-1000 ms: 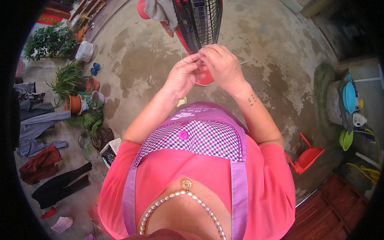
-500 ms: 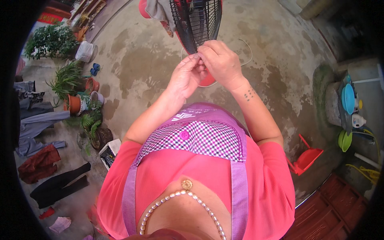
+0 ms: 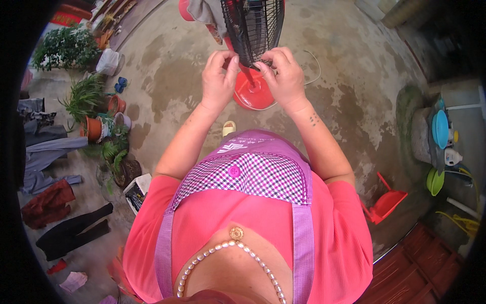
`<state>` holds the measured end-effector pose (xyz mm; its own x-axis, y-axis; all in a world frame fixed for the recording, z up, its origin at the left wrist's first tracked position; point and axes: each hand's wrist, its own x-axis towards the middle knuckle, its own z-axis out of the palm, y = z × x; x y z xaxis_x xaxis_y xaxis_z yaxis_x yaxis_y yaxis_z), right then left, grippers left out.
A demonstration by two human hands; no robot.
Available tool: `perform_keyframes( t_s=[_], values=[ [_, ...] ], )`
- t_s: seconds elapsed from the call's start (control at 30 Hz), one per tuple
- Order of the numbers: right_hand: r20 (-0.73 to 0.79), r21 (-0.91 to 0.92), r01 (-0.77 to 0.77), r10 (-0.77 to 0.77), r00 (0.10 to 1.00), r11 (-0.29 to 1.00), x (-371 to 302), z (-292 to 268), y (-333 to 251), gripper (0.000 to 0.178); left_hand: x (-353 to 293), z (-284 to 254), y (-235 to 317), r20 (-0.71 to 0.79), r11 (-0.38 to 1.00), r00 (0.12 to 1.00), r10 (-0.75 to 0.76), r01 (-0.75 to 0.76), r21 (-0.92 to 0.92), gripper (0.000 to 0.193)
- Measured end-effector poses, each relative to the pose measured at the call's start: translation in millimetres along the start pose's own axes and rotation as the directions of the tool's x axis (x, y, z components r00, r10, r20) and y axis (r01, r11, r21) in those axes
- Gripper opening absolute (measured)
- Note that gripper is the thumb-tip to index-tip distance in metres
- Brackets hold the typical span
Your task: The person repairs a small red electric fan by hand. They first manipulate the black wire mesh cage, appearing to secure or adjust it around the fan blades. Then, they handle the white power cord, twisting and tying the wires together to secure the connection.
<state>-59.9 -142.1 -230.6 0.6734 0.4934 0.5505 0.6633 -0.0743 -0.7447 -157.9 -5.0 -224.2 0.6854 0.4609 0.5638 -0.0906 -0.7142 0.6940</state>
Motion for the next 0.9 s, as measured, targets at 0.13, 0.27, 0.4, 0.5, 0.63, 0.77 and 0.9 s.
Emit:
perform_keyframes(
  t_s=[0.13, 0.27, 0.4, 0.5, 0.63, 0.77, 0.9],
  values=[
    [0.019, 0.033, -0.01, 0.009, 1.0, 0.999, 0.1, 0.6, 10.8, 0.025, -11.1, 12.6, -8.8, -0.121, 0.989, 0.982, 0.144, -0.139, 0.047, 0.044],
    [0.007, 0.098, -0.053, 0.052, 0.999, 0.994, -2.6, 1.9, 21.5, 0.034, -5.2, 11.3, -20.1, -0.117, 0.979, 0.976, 0.186, -0.174, 0.106, 0.075],
    [0.168, 0.298, -0.274, 0.233, 0.958, 0.914, -0.7, -1.9, 24.5, 0.039, 0.8, 8.5, -19.4, 0.033, 0.999, 0.999, 0.018, -0.017, -0.05, 0.075],
    [0.236, 0.481, -0.351, 0.267, 0.934, 0.804, 4.4, -3.4, 19.2, 0.04, 4.5, 6.8, -17.2, 0.062, 0.997, 0.997, -0.034, 0.038, -0.068, 0.074],
    [0.257, 0.537, -0.352, 0.249, 0.934, 0.767, 5.2, -3.2, 21.3, 0.039, 7.3, 5.4, -21.7, 0.065, 0.999, 0.998, 0.027, -0.028, 0.022, 0.072],
    [0.317, 0.544, -0.402, 0.264, 0.911, 0.736, 5.9, -4.3, 22.1, 0.035, 11.5, 2.2, -23.9, 0.056, 0.987, 0.991, 0.122, -0.127, 0.098, 0.073],
    [0.386, 0.465, -0.47, 0.305, 0.87, 0.75, 8.1, -13.4, 16.2, 0.031, 13.7, -5.0, -23.8, 0.058, 0.958, 0.977, 0.206, -0.213, 0.19, 0.076]
  ],
)
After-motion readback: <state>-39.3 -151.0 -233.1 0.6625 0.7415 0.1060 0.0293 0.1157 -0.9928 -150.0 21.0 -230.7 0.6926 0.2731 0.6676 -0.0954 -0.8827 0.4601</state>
